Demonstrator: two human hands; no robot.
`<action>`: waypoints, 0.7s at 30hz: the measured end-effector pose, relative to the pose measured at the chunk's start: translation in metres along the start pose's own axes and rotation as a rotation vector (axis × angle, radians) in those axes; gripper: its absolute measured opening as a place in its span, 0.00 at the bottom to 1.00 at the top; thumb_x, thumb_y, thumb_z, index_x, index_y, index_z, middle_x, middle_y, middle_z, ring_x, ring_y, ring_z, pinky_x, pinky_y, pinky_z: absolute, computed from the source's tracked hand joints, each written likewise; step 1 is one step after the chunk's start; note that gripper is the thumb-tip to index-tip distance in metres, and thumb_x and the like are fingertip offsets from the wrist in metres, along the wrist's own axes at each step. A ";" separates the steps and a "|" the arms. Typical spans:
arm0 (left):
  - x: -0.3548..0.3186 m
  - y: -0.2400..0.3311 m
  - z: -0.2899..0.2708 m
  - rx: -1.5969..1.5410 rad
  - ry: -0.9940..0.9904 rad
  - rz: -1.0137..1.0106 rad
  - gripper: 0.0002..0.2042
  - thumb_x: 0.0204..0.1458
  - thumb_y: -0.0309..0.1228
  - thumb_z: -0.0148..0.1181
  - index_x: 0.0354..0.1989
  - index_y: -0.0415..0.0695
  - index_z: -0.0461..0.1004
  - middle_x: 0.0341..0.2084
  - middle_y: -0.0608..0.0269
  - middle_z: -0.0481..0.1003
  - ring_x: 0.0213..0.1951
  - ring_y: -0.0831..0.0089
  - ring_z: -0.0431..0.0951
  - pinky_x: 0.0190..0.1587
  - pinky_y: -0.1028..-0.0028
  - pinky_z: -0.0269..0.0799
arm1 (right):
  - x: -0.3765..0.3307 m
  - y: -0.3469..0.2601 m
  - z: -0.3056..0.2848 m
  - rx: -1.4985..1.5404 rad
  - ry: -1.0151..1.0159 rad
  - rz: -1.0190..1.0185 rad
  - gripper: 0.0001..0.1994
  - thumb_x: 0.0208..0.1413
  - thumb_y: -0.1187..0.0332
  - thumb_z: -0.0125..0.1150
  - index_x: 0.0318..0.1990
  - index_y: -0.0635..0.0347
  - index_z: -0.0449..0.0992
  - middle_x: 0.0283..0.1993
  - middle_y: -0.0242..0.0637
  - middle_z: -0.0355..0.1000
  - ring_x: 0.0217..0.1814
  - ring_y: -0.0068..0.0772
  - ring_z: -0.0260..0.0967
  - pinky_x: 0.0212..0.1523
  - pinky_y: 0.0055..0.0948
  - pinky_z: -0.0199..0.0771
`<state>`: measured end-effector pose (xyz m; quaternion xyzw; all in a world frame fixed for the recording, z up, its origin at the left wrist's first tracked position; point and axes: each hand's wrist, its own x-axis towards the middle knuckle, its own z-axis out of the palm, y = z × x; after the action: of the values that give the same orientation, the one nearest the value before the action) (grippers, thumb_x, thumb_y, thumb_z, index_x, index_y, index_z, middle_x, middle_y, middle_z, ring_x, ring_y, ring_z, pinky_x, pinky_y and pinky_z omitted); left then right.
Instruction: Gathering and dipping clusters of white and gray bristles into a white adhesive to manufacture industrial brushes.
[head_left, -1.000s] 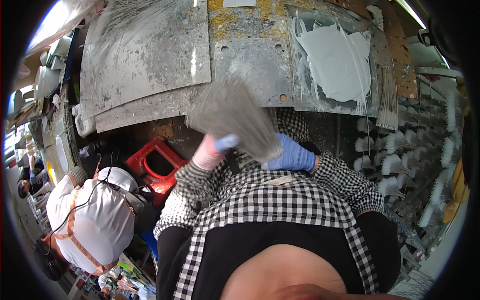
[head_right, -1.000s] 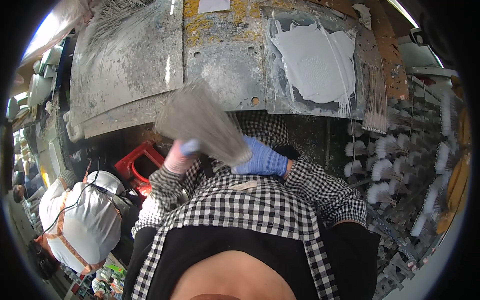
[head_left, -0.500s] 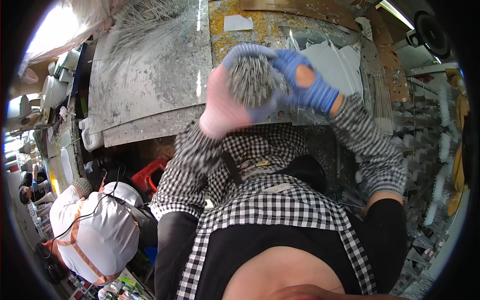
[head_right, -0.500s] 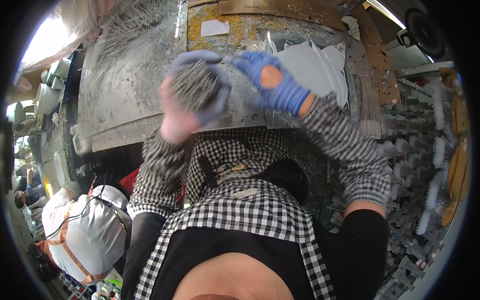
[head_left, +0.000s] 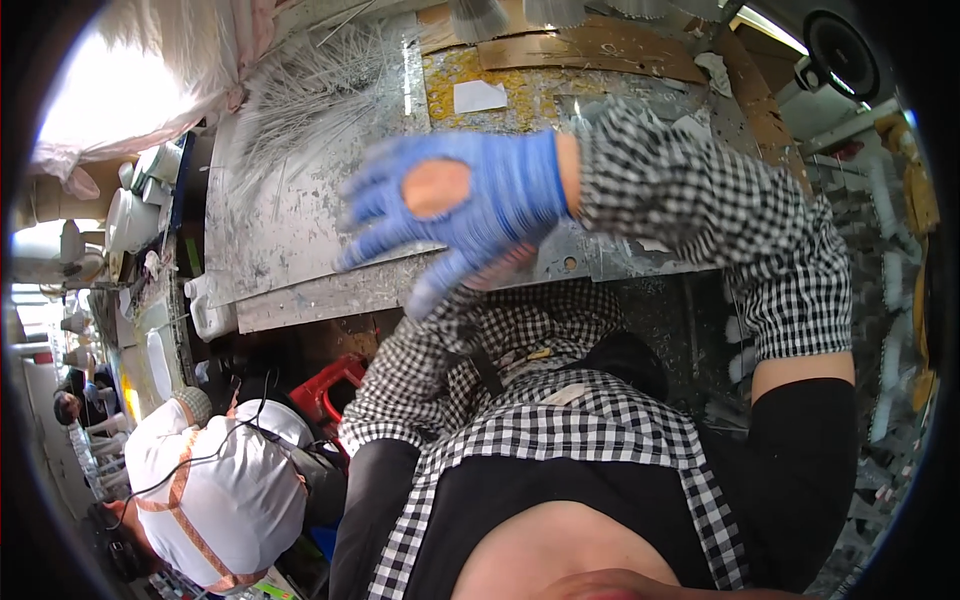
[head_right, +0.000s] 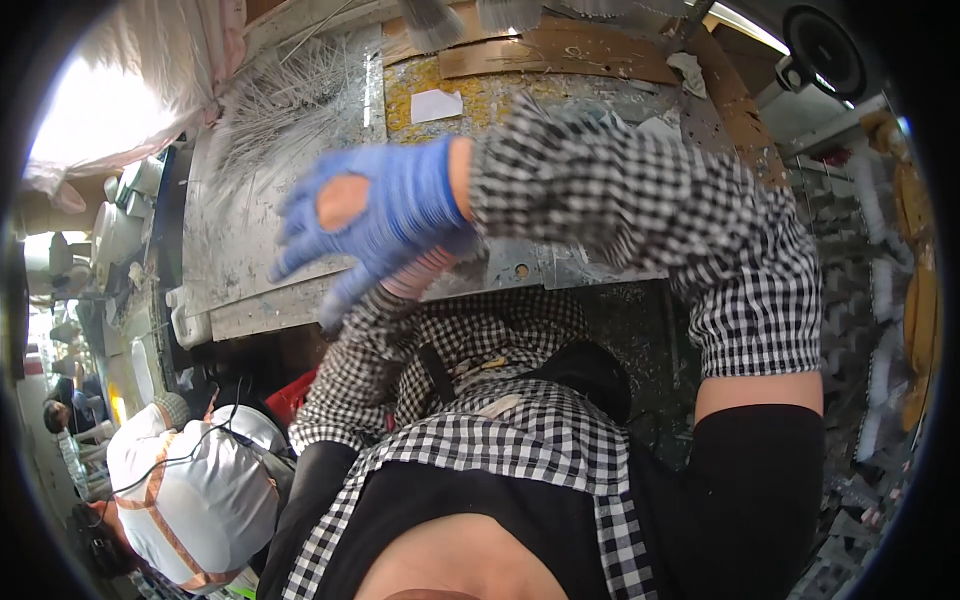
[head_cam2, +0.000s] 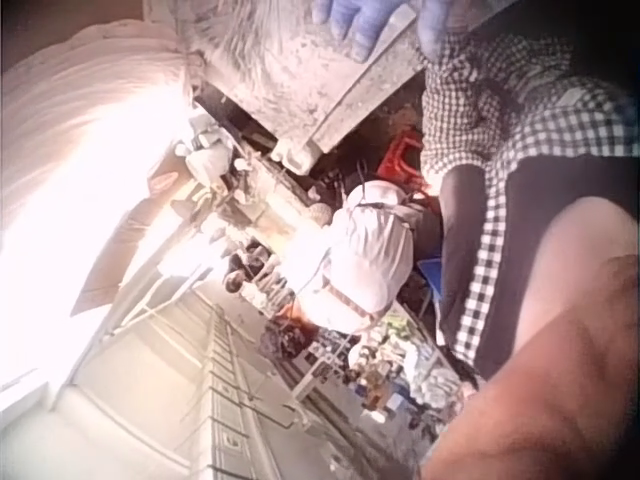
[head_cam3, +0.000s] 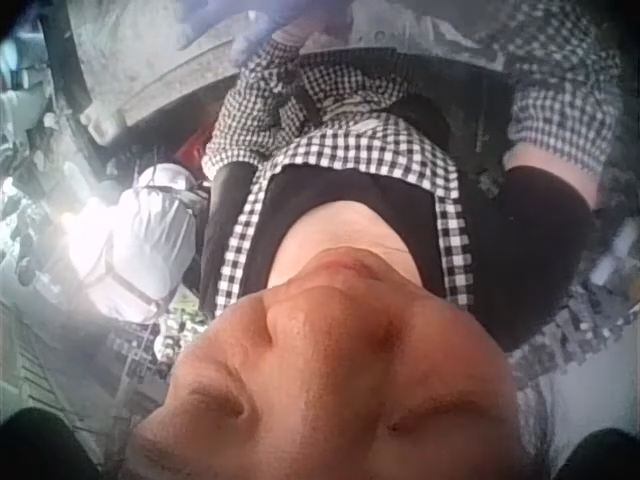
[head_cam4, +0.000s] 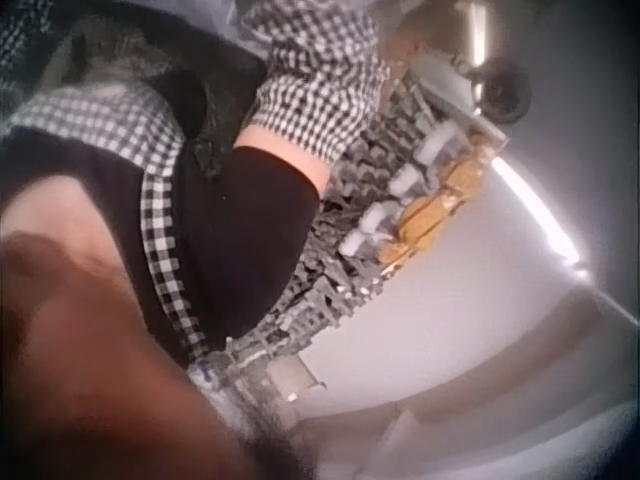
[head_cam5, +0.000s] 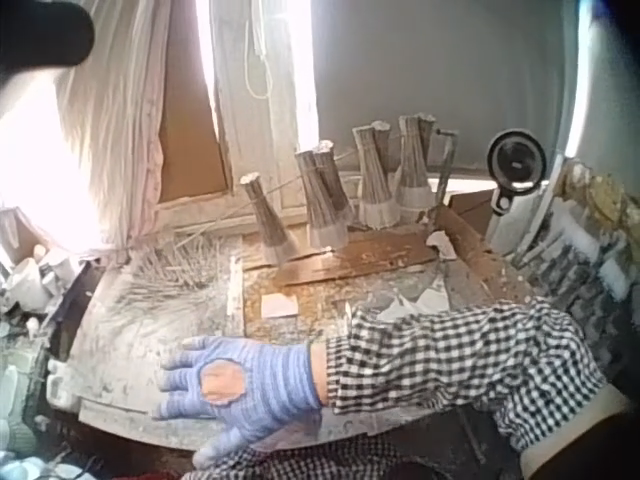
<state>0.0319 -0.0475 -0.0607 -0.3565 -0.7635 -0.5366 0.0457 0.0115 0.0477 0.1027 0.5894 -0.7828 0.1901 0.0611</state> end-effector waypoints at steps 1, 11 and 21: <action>0.000 -0.003 -0.002 -0.003 0.003 0.012 0.23 0.50 0.30 0.71 0.55 0.41 0.72 0.43 0.59 0.80 0.45 0.72 0.81 0.49 0.70 0.79 | 0.000 0.008 0.002 -0.019 0.000 0.005 0.46 0.57 0.29 0.53 0.70 0.57 0.64 0.64 0.55 0.69 0.69 0.57 0.64 0.67 0.50 0.67; 0.005 0.001 -0.007 0.047 -0.021 0.074 0.17 0.53 0.29 0.69 0.50 0.40 0.74 0.38 0.63 0.81 0.40 0.73 0.82 0.45 0.70 0.79 | -0.003 0.011 -0.012 0.102 -0.092 0.139 0.39 0.59 0.32 0.52 0.69 0.50 0.68 0.64 0.51 0.69 0.68 0.51 0.65 0.68 0.48 0.65; 0.039 0.057 -0.012 -0.583 0.075 -0.116 0.14 0.52 0.25 0.70 0.45 0.38 0.75 0.34 0.64 0.81 0.36 0.75 0.81 0.42 0.74 0.79 | -0.039 0.018 0.004 0.848 0.589 0.234 0.37 0.57 0.41 0.64 0.67 0.56 0.69 0.67 0.51 0.67 0.70 0.47 0.65 0.70 0.46 0.66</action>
<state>0.0326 -0.0290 0.0072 -0.2902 -0.5942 -0.7477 -0.0608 0.0067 0.0859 0.0828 0.3926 -0.6473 0.6532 0.0131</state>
